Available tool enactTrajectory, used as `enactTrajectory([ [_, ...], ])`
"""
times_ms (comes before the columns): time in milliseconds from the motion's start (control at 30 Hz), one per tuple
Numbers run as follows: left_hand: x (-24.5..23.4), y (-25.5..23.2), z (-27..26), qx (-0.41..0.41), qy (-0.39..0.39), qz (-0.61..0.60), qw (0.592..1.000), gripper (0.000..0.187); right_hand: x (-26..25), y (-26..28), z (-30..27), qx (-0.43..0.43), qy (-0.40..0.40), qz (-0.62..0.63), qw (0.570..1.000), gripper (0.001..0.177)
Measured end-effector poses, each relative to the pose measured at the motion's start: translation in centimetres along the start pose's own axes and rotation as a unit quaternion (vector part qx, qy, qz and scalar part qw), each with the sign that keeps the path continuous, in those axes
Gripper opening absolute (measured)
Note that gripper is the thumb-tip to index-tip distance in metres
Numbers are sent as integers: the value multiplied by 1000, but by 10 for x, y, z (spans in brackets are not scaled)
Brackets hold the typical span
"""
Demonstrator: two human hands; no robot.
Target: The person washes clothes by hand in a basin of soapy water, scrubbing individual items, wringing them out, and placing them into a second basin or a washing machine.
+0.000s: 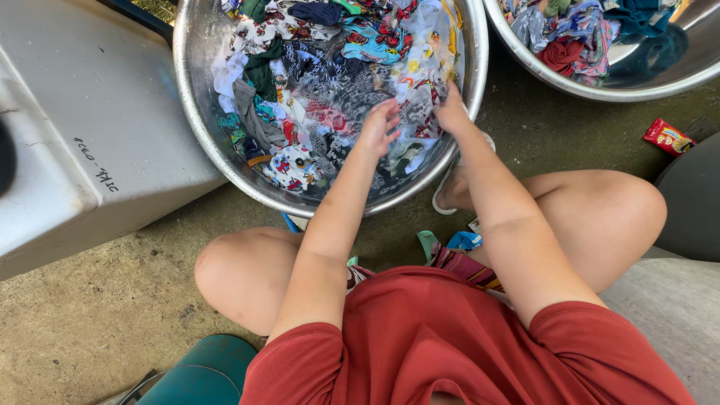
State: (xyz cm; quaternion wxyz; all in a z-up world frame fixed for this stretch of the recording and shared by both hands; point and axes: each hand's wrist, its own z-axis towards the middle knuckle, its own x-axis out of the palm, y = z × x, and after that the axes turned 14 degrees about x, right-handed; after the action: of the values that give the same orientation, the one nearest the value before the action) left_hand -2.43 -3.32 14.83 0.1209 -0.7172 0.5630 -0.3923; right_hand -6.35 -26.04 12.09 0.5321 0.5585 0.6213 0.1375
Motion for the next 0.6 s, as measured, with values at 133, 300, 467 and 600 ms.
enactTrajectory([
  [133, -8, 3, -9, 37, 45, 160, 985, 46, 23, 16, -18, 220, 151, -60, 962, 43],
  [300, -24, 43, -6, 223, 151, 296, 917, 74, 39, 74, -56, 76, 240, 26, 967, 22],
  [467, -31, 36, -37, 344, 78, 333, 875, 40, 2, 176, -81, -38, 218, 193, 956, 18],
  [600, -27, -14, -67, 325, 52, 296, 897, 23, -38, 226, -102, 45, 214, 359, 907, 18],
])
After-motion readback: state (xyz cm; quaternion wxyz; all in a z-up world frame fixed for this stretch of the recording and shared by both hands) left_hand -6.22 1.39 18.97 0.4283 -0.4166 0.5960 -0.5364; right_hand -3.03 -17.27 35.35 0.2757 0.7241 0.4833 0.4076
